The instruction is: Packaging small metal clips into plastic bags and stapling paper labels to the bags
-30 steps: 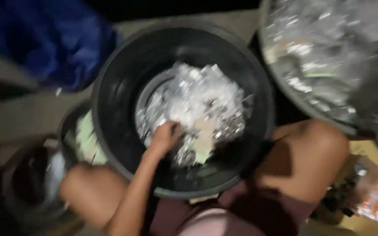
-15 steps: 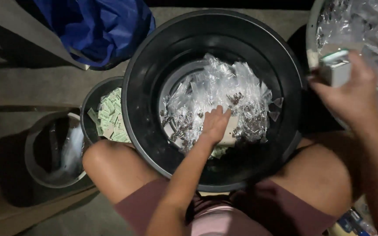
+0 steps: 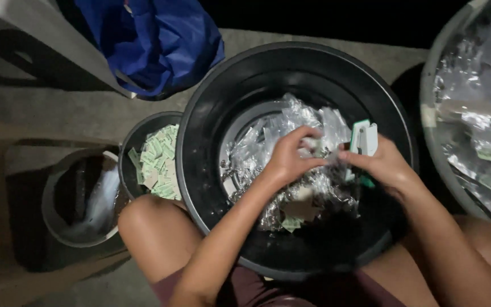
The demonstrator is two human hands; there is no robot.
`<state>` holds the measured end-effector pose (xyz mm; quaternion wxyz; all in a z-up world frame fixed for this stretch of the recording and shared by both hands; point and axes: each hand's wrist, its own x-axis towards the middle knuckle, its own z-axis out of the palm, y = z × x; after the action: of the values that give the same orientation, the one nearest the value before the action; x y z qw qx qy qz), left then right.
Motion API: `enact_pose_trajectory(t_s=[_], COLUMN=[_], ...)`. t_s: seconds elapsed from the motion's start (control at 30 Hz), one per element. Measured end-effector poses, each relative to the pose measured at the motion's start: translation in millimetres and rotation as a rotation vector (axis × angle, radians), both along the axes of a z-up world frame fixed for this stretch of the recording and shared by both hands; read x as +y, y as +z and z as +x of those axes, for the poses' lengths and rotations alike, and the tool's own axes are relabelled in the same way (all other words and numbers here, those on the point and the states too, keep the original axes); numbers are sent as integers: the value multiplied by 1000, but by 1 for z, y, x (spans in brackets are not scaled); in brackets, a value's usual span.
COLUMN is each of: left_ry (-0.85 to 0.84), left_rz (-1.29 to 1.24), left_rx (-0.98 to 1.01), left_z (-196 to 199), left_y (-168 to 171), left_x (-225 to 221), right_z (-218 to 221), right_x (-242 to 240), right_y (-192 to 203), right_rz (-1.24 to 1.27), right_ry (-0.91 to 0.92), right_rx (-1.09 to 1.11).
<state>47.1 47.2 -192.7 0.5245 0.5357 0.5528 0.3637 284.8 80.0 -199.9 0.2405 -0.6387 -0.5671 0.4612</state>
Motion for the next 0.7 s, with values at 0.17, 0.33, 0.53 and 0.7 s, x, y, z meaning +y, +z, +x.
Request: enact_pose_trajectory(t_s=[0.17, 0.33, 0.53, 0.7], left_ry=[-320, 14, 68, 50], left_rz=[421, 184, -103, -344], left_rx=[-71, 206, 1038, 1146], left_z=[1, -67, -110, -119], left_y=[26, -61, -206, -222], left_x=[22, 84, 73, 47], right_z=[-14, 4, -7, 3], right_x=[-7, -5, -13, -13], right_y=[37, 52, 90, 78], right_rz=[-226, -35, -66, 64], right_ry=[-267, -269, -336, -315], right_rx=[476, 149, 1, 98])
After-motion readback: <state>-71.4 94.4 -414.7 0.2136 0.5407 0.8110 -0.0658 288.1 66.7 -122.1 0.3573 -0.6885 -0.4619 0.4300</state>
